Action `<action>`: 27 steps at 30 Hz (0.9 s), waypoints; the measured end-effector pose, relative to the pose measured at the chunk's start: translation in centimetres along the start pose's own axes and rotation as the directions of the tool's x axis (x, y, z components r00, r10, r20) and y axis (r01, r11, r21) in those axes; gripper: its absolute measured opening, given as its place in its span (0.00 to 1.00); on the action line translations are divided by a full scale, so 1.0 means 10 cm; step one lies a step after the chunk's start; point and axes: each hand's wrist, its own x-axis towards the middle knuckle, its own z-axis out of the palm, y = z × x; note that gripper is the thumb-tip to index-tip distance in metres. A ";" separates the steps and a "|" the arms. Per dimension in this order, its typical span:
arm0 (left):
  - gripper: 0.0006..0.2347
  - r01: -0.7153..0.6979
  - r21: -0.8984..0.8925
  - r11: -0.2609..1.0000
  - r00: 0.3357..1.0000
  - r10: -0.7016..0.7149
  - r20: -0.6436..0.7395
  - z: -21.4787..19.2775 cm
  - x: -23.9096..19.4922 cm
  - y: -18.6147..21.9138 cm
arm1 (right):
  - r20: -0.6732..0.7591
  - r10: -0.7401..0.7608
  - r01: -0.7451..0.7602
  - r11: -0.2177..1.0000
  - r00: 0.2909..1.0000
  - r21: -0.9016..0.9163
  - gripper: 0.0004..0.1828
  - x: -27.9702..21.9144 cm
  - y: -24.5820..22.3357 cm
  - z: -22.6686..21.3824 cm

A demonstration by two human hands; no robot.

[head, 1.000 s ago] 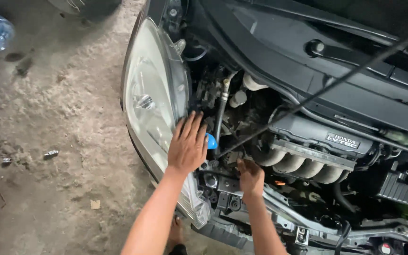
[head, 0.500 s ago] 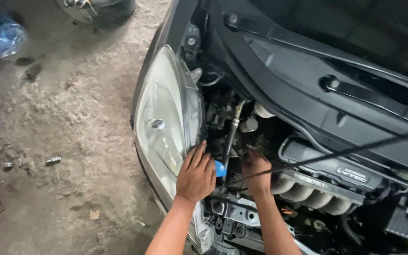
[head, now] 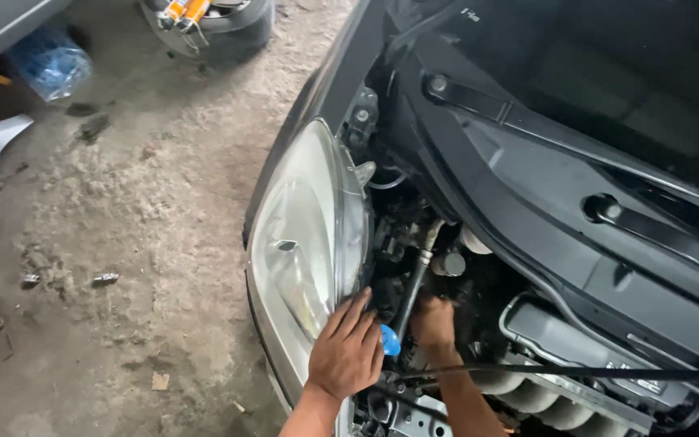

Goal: The person uses a screwdriver to remove screws from the front bumper and headlight area of a car with the hood open. They then proceed to detach and remove the front bumper cover, exposing the radiator and engine bay components.

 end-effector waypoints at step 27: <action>0.14 -0.013 -0.235 0.972 0.995 0.035 0.090 0.06 0.02 -0.24 | 0.257 -0.162 0.279 0.801 0.953 -0.530 0.12 1.78 -1.18 -1.28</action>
